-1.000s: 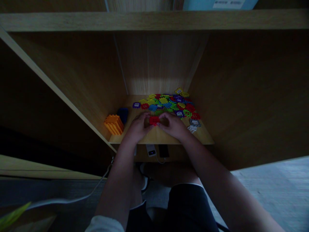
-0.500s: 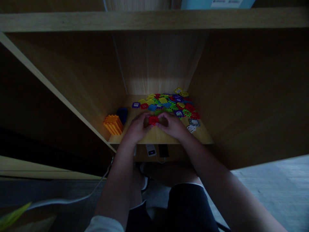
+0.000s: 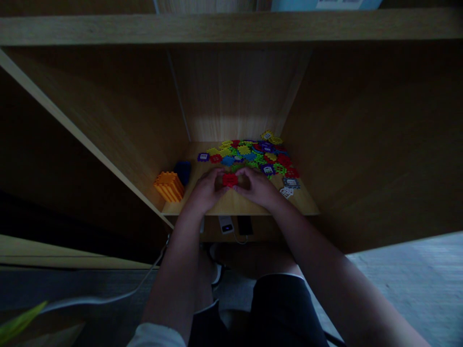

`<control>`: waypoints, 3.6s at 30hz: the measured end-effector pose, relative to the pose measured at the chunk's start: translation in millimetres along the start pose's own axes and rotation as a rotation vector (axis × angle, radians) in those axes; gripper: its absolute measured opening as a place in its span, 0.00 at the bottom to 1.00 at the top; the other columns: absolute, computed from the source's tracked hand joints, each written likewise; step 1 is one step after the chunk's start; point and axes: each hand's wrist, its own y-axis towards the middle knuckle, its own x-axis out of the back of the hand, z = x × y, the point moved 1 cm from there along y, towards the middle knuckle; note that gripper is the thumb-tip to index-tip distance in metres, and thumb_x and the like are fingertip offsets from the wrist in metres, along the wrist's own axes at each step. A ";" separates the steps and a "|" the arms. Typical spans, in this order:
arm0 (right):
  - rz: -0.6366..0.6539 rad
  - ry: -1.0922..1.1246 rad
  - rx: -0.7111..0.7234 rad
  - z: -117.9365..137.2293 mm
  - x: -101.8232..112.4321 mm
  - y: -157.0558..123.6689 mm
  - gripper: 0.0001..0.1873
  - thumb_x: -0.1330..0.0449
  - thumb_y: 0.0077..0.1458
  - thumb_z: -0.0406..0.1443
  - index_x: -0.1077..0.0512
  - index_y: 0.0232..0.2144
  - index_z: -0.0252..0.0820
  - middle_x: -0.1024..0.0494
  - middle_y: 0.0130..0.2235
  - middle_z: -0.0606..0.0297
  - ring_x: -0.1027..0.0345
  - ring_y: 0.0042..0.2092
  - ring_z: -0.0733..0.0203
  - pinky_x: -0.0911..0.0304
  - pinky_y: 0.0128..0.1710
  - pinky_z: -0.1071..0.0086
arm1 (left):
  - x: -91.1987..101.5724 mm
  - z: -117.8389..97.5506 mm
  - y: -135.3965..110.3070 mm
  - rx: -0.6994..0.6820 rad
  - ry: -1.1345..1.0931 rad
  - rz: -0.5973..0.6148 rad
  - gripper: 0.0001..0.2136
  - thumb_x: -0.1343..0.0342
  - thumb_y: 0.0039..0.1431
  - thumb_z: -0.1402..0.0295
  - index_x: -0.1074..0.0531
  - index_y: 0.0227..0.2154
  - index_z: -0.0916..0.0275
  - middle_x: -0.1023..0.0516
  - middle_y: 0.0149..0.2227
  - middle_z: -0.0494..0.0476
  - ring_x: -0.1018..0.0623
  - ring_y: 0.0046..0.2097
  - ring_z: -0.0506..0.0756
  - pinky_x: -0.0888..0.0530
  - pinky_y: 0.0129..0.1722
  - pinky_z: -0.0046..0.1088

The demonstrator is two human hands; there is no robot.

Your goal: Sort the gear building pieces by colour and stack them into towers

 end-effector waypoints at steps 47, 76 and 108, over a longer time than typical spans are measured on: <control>0.017 -0.005 -0.013 6.0 1.0 1.0 0.18 0.31 0.63 0.38 0.27 0.54 0.50 0.17 0.51 0.59 0.21 0.54 0.46 0.28 0.57 0.52 | 3.7 -8.2 -0.9 0.013 0.023 0.018 0.24 0.36 0.65 0.72 0.29 0.63 0.57 0.17 0.61 0.62 0.18 0.62 0.63 0.22 0.66 0.49; 0.019 -0.009 -0.014 7.2 1.8 1.3 0.18 0.31 0.65 0.40 0.27 0.55 0.50 0.18 0.54 0.57 0.24 0.57 0.45 0.30 0.60 0.51 | 4.7 -6.9 -2.1 0.015 0.028 0.020 0.22 0.38 0.68 0.69 0.28 0.63 0.57 0.18 0.61 0.62 0.19 0.63 0.65 0.23 0.68 0.50; -0.114 -0.117 -0.036 11.4 8.2 1.8 0.13 0.40 0.71 0.43 0.25 0.52 0.46 0.19 0.54 0.53 0.26 0.58 0.44 0.32 0.63 0.48 | 4.4 -5.0 -2.0 -0.011 0.033 -0.012 0.23 0.38 0.66 0.72 0.29 0.63 0.59 0.18 0.61 0.64 0.19 0.63 0.65 0.23 0.68 0.52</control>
